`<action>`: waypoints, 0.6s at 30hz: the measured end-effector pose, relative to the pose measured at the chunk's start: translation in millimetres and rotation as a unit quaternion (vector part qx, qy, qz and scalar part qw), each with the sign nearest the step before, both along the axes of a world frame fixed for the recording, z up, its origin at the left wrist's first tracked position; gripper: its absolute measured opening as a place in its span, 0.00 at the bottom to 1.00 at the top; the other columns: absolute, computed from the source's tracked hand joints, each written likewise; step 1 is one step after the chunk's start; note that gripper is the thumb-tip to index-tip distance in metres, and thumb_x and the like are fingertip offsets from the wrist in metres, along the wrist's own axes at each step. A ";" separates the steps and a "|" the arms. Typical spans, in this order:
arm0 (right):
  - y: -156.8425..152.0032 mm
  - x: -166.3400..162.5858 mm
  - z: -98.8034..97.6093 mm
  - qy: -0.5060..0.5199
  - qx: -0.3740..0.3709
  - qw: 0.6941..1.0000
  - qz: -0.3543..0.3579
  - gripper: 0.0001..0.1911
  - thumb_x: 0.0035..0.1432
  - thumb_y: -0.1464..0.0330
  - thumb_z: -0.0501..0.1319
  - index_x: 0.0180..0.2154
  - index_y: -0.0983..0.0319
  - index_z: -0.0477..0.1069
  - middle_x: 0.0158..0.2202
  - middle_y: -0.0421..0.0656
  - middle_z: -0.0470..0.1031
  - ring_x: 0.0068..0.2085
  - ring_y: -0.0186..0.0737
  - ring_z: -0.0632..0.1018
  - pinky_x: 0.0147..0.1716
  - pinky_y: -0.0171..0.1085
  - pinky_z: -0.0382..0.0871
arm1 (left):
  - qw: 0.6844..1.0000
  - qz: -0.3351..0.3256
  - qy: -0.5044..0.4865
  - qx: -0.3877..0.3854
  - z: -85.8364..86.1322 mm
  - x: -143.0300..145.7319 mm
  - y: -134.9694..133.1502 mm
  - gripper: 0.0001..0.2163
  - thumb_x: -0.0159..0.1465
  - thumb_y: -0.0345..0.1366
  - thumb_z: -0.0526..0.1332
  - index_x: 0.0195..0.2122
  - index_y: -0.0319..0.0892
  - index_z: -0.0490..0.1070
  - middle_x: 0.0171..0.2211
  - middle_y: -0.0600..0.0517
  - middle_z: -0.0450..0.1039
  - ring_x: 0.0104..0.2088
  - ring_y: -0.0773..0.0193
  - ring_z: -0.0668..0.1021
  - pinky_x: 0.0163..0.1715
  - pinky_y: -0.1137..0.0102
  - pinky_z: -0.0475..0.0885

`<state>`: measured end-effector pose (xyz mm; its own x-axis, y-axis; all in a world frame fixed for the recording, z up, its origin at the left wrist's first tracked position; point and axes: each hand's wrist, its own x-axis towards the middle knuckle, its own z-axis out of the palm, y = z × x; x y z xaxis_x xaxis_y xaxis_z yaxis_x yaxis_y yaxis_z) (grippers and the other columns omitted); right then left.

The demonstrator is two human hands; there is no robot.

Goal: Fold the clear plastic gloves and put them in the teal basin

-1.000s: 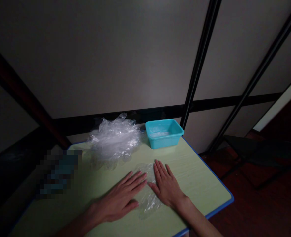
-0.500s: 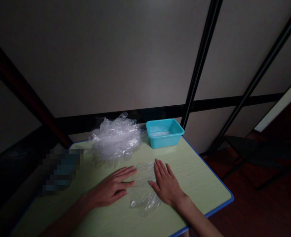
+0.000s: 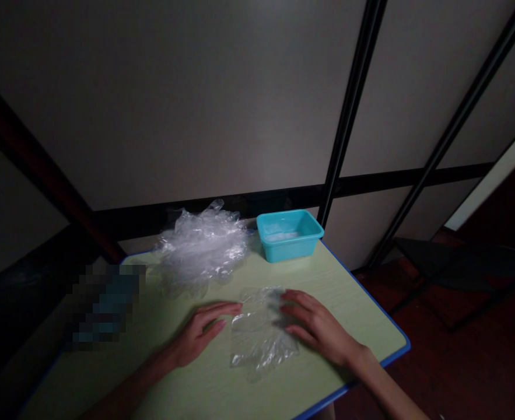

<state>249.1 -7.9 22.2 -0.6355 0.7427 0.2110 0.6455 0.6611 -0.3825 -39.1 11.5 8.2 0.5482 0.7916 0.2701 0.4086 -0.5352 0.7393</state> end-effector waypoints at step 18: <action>-26.0 7.0 -18.2 -0.173 0.190 0.963 0.083 0.20 0.65 0.72 0.41 0.26 0.62 0.66 0.26 0.41 0.70 0.29 0.36 0.69 0.29 0.38 0.60 | 0.988 0.013 -0.087 -0.125 -14.1 9.1 0.0 0.12 0.63 0.36 0.50 0.44 0.40 0.67 0.42 0.49 0.73 0.34 0.64 0.78 0.41 0.70 0.69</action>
